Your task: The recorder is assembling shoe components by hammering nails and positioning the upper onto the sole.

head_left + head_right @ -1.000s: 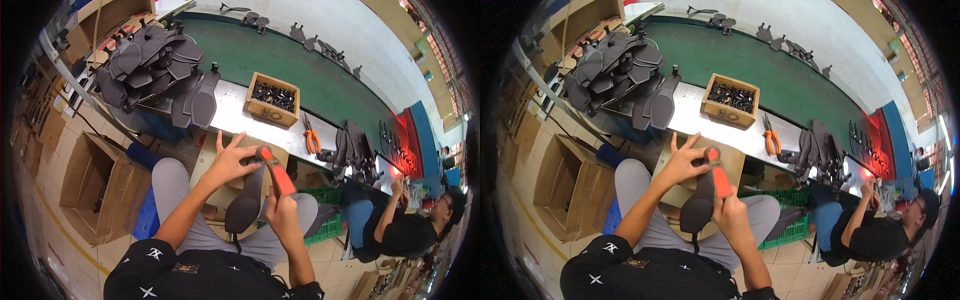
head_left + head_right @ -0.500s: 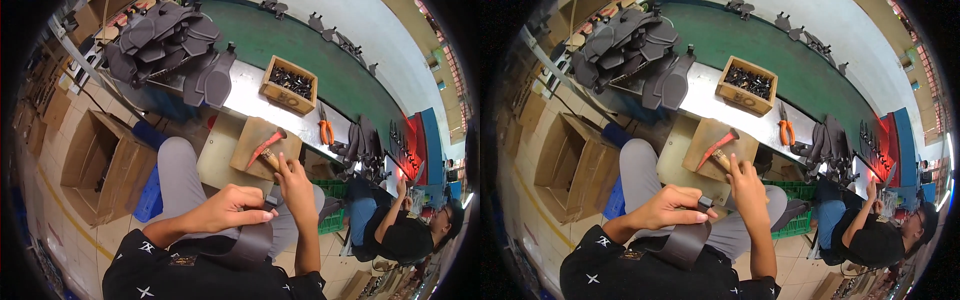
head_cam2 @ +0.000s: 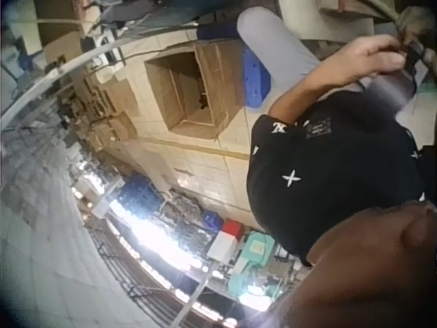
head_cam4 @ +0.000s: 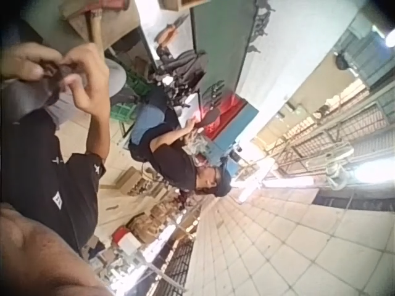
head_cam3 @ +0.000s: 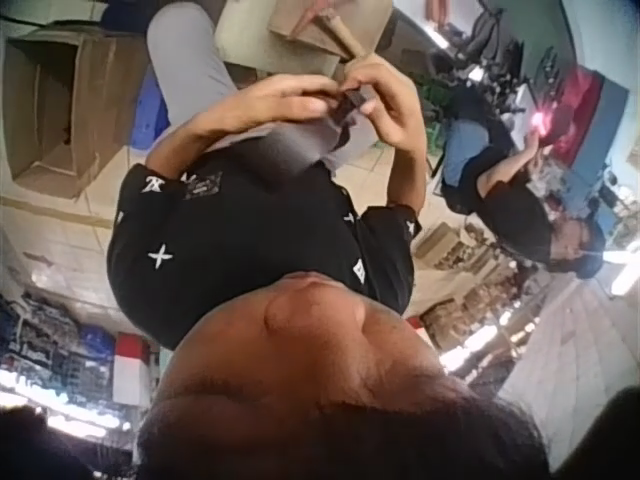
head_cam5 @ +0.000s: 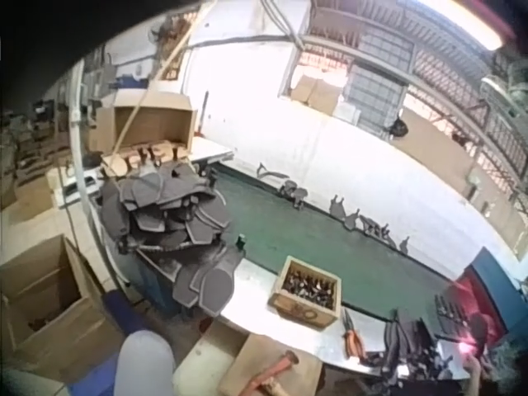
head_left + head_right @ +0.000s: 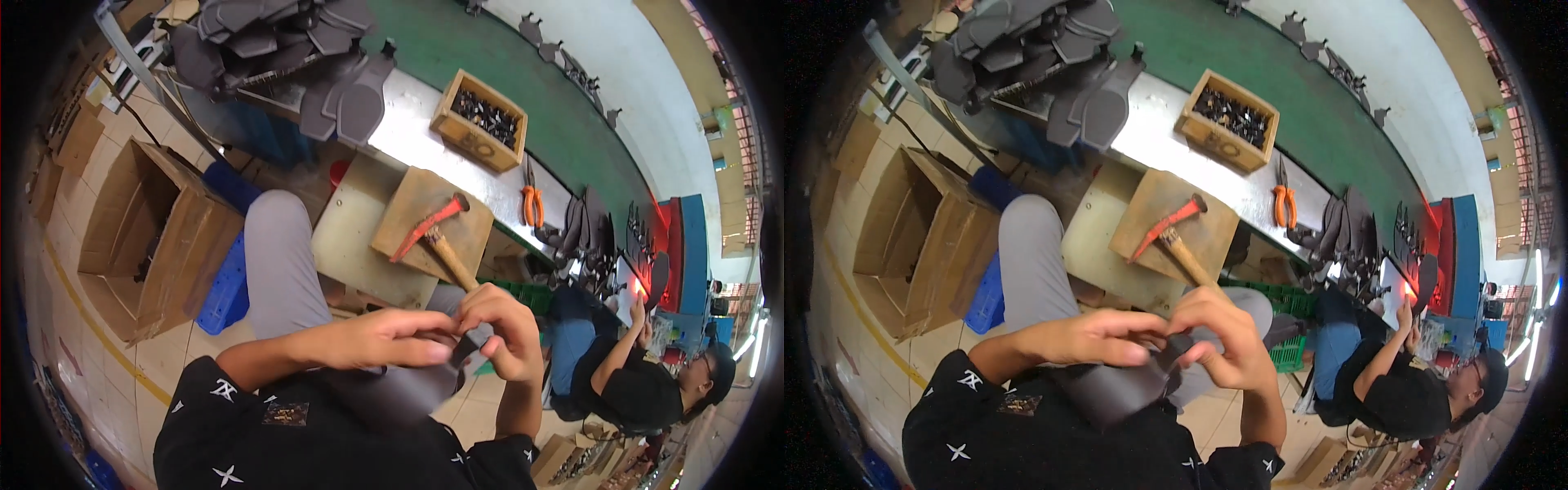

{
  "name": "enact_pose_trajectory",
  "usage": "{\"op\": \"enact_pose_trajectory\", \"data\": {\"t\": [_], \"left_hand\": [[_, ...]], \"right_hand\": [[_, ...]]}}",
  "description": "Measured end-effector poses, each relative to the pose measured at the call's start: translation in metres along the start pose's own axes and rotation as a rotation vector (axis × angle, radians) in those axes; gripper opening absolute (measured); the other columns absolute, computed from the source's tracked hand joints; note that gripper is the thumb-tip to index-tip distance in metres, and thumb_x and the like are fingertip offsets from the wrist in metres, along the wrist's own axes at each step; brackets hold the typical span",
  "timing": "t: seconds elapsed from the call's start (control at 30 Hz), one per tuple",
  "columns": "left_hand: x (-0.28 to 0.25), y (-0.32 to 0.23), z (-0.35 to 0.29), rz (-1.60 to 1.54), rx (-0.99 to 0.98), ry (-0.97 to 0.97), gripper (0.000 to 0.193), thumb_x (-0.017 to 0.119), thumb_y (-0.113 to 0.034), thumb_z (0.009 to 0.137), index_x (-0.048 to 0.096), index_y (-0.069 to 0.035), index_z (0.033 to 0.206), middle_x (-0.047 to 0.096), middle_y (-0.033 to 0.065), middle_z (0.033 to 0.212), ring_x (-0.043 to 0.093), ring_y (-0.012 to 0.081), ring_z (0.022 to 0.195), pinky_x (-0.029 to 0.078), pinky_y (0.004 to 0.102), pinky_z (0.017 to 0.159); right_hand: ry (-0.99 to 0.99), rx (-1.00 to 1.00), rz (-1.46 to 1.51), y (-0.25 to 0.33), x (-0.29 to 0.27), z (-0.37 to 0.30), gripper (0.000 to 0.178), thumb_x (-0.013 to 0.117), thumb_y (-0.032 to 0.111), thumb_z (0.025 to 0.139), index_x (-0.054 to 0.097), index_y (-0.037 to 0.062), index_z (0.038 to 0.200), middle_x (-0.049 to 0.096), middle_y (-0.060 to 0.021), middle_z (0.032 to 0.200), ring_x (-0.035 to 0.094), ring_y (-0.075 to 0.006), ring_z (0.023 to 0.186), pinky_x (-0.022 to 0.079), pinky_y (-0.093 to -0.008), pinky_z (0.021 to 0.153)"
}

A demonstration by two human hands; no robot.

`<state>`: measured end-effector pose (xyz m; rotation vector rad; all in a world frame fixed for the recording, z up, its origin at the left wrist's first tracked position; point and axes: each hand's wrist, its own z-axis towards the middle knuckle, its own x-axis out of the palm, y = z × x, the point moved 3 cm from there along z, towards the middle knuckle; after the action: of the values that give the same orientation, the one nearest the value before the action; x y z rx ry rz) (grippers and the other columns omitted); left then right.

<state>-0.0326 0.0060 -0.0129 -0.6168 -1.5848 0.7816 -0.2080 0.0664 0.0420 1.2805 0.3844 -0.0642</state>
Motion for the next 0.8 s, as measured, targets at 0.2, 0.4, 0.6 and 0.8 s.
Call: {"op": "enact_pose_trajectory", "data": {"t": [0.2, 0.4, 0.6, 0.8], "left_hand": [[-0.058, -0.006, -0.022, 0.131, -0.189, -0.063, 0.073, 0.072, -0.004, 0.088, 0.034, -0.007, 0.150, 0.065, 0.0012, 0.095, 0.058, 0.0063, 0.086, 0.046, 0.0202, 0.076], [-0.155, -0.144, 0.013, 0.613, 0.237, -0.500, 0.062, 0.074, -0.010, 0.086, 0.048, -0.005, 0.143, 0.061, -0.0032, 0.097, 0.053, 0.0035, 0.082, 0.042, 0.0194, 0.071], [-0.185, -0.155, 0.084, 2.204, 0.244, -0.981, 0.049, 0.069, -0.018, 0.085, 0.055, -0.005, 0.130, 0.056, 0.0184, 0.128, 0.050, 0.0333, 0.123, 0.036, 0.0486, 0.106], [-0.215, -0.038, 0.123, 2.111, 0.015, -0.543, 0.055, 0.046, -0.034, 0.101, 0.040, 0.000, 0.144, 0.034, 0.0184, 0.155, 0.034, 0.0298, 0.145, 0.018, 0.0655, 0.113]], "right_hand": [[-0.246, 0.353, -0.447, -0.057, -0.021, -0.006, 0.017, 0.061, 0.015, 0.096, 0.063, -0.0022, 0.099, 0.063, -0.0157, 0.090, 0.063, -0.0266, 0.080, 0.049, -0.0342, 0.073], [-0.544, 0.178, -1.003, -0.116, -0.101, 0.044, 0.035, 0.067, 0.017, 0.090, 0.057, -0.0023, 0.117, 0.061, -0.0198, 0.110, 0.058, -0.0373, 0.106, 0.046, -0.0435, 0.090], [-0.370, 0.093, -1.268, -0.206, -0.134, 0.097, 0.050, 0.076, 0.021, 0.078, 0.056, 0.0067, 0.121, 0.057, -0.0108, 0.120, 0.051, -0.0293, 0.118, 0.038, -0.0521, 0.098], [-0.547, 0.045, -0.946, -0.217, -0.137, 0.098, 0.020, 0.072, 0.005, 0.077, 0.064, 0.0064, 0.095, 0.056, -0.0073, 0.104, 0.055, -0.0260, 0.106, 0.031, -0.0474, 0.093]]}}
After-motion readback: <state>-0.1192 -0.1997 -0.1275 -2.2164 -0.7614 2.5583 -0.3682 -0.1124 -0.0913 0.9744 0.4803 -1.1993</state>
